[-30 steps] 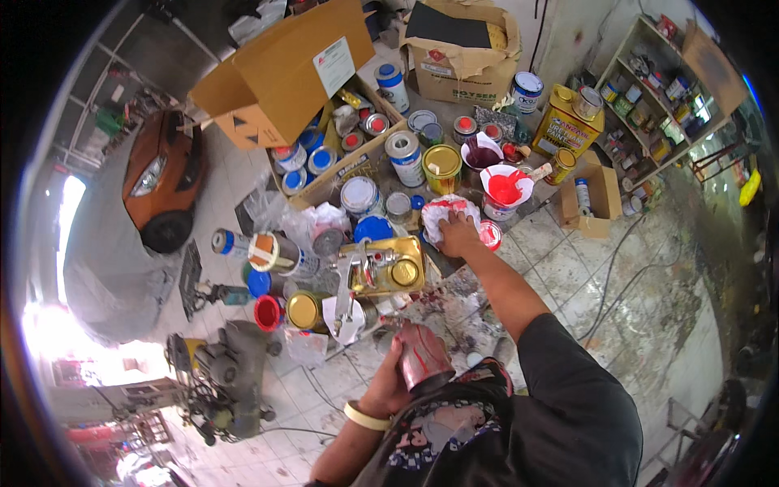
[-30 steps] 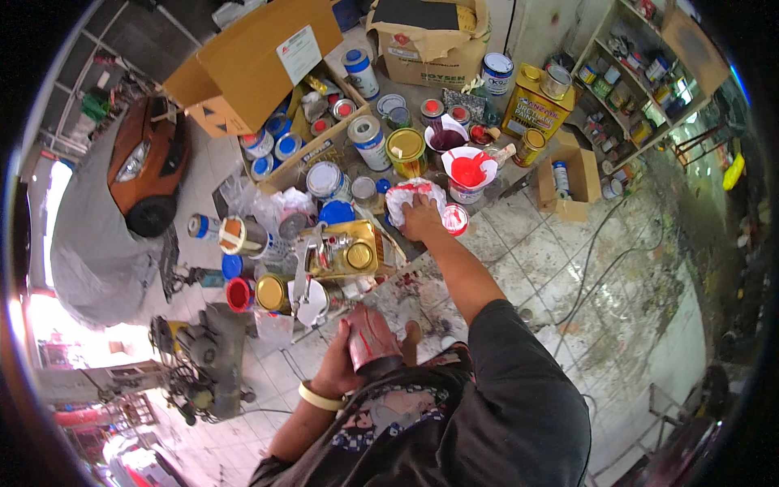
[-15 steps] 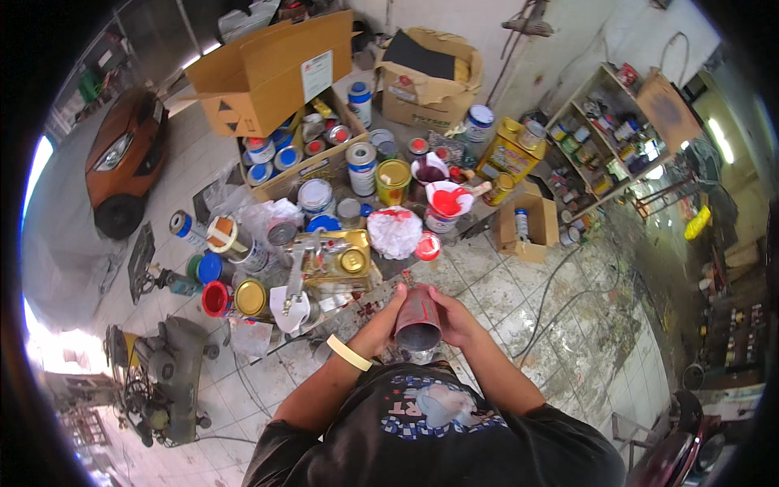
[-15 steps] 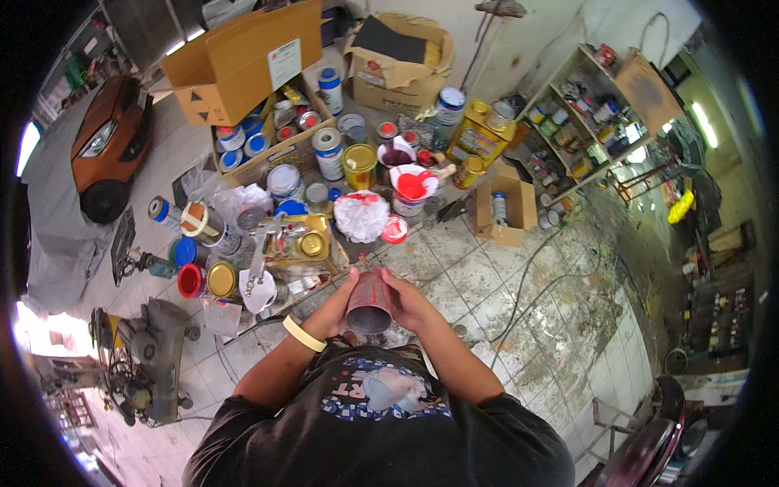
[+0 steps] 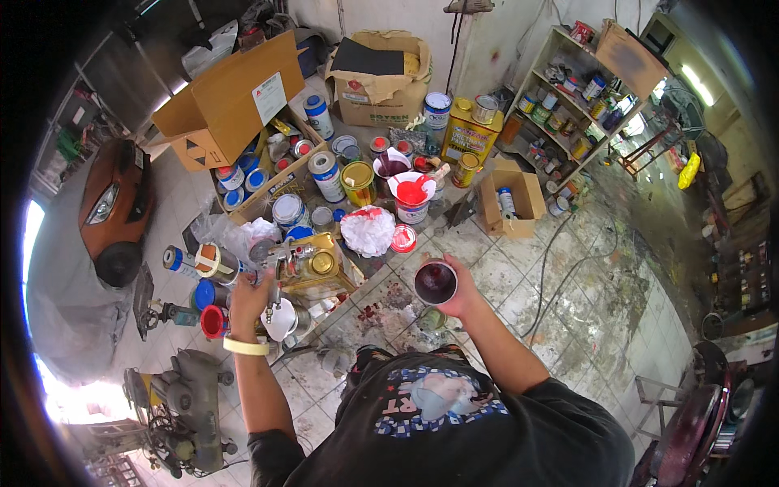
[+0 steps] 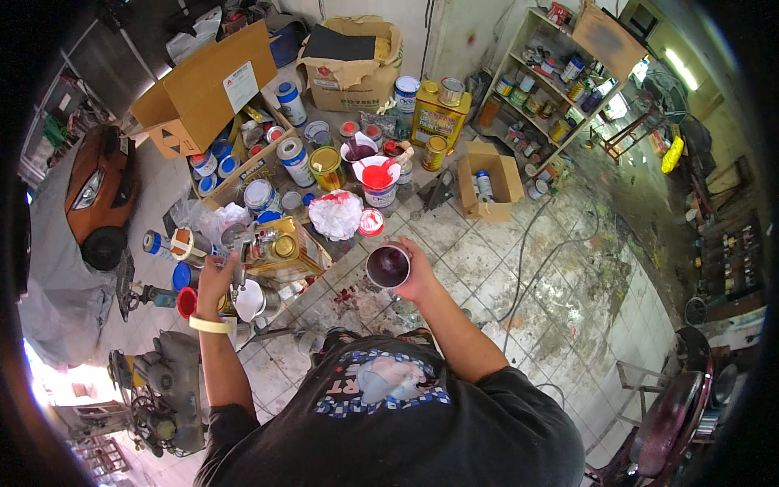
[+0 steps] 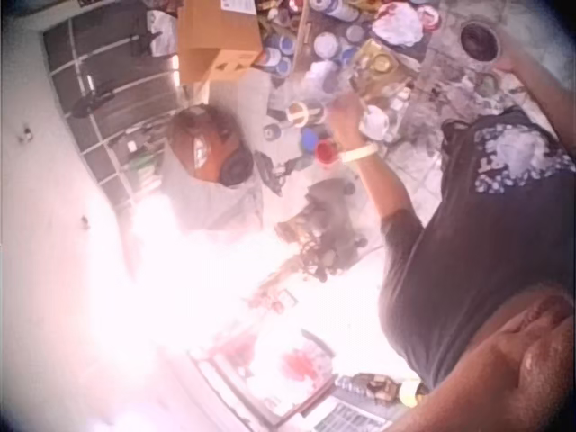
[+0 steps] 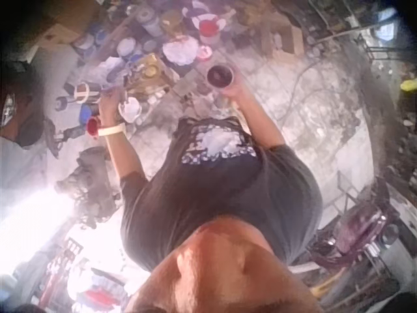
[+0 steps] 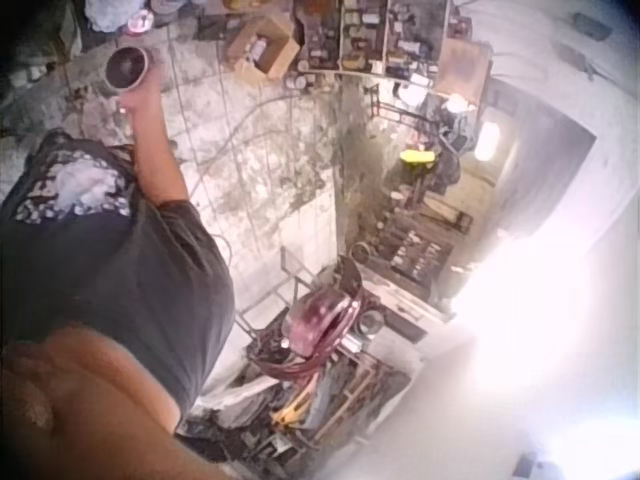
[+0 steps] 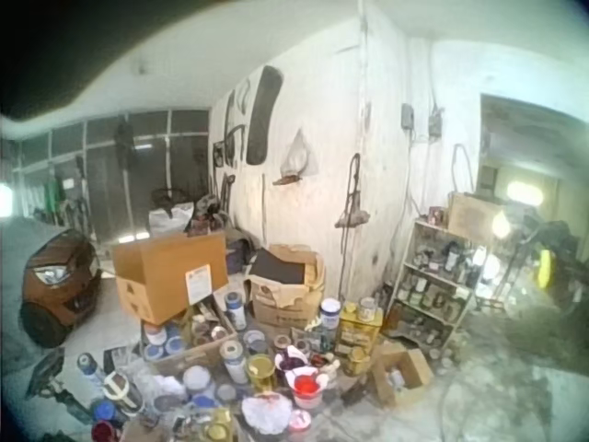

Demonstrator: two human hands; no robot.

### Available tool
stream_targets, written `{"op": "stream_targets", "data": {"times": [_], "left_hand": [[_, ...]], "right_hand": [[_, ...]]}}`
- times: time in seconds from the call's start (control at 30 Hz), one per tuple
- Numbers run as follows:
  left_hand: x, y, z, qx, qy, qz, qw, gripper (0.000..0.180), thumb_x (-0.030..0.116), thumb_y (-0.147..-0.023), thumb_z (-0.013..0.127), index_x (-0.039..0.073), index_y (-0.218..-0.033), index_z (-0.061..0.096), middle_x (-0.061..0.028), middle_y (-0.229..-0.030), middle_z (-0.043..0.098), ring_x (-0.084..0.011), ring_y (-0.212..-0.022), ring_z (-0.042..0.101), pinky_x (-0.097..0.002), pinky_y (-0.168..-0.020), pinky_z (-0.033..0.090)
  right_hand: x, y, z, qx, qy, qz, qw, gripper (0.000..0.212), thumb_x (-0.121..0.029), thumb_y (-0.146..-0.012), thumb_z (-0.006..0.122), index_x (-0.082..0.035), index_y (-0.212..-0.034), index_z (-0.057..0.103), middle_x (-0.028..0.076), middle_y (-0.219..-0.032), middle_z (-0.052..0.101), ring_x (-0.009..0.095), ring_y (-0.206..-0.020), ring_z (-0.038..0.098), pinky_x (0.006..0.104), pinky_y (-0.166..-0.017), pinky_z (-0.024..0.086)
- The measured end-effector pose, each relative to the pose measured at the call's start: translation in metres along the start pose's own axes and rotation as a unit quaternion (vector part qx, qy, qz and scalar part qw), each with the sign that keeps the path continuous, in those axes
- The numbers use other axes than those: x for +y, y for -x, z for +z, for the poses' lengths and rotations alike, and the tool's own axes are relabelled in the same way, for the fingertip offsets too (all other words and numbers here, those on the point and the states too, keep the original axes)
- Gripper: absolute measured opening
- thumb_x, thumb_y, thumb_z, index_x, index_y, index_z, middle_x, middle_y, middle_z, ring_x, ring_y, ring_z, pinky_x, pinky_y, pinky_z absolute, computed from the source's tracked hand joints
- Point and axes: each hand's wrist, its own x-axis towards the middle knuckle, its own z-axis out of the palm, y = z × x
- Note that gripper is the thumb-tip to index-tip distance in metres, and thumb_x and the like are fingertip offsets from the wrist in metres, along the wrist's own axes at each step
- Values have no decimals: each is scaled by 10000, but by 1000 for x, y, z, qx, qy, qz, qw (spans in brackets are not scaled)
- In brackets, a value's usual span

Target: The person assembles a spray gun, pours red paint into its cup, and adds a clear liquid from a small bottle. The person then wipes the spray gun with a cloth and walks toward a covered car in the garage.

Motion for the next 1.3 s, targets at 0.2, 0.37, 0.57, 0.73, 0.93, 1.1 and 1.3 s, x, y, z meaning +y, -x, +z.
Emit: {"op": "stream_targets", "data": {"times": [0.2, 0.37, 0.57, 0.73, 0.93, 1.1, 1.3], "left_hand": [[-21, -27, 33, -30, 47, 20, 998, 679, 621, -851, 684, -42, -997, 659, -185, -849, 686, -234, -757, 666, -356, -727, 517], [18, 7, -4, -118, 112, 19, 987, 539, 512, -932, 634, -24, -900, 676, -134, -771, 646, -208, -675, 571, -378, -671, 474], [58, 48, -15, 14, 148, 139, 979, 404, 356, -1016, 583, -48, -1029, 577, -168, -891, 678, -210, -572, 589, -337, -553, 477], [140, 103, -24, -48, 439, 124, 888, 305, 213, -1034, 568, -24, -1225, 537, -128, -1041, 706, -181, -620, 705, -249, -460, 504], [210, 146, -21, -118, 446, 197, 865, 303, 189, -1030, 574, -29, -1239, 555, -124, -989, 687, -153, -577, 669, -249, -478, 493], [232, 163, -10, -146, 414, 232, 868, 273, 181, -1011, 604, -43, -1166, 583, -107, -847, 676, -141, -570, 669, -249, -482, 499], [251, 183, -3, -171, 397, 253, 865, 241, 151, -989, 635, -52, -1112, 597, -72, -743, 665, -121, -541, 645, -249, -483, 490]], "right_hand": [[-20, 3, -6, -4, 61, -17, 998, 447, -468, -1033, 427, -103, -1176, 641, 148, -1176, 696, 334, -1093, 660, 546, -984, 509], [-18, 15, 5, 39, 55, -24, 997, 459, -423, -1038, 442, -19, -1178, 607, 161, -1123, 688, 347, -1053, 656, 503, -978, 520], [-16, 26, 27, 40, 171, -158, 972, 330, -279, -1022, 545, -18, -1223, 574, 154, -1111, 682, 303, -1033, 659, 443, -943, 535], [14, 62, 91, -32, 435, -387, 812, 250, -103, -939, 693, -37, -1170, 622, 131, -1093, 690, 213, -1010, 650, 341, -898, 513], [10, 104, 135, -59, 635, -685, 352, 278, -35, -811, 760, -26, -1076, 677, 125, -1057, 718, 330, -1038, 646, 418, -933, 477], [-6, 121, 129, -20, 642, -705, 300, 263, -39, -781, 770, -35, -1034, 696, 100, -1034, 728, 321, -1032, 652, 435, -900, 464], [-16, 138, 114, 23, 657, -706, 264, 266, -53, -769, 783, -47, -1021, 698, 74, -1015, 728, 299, -1014, 656, 426, -903, 449]]}}
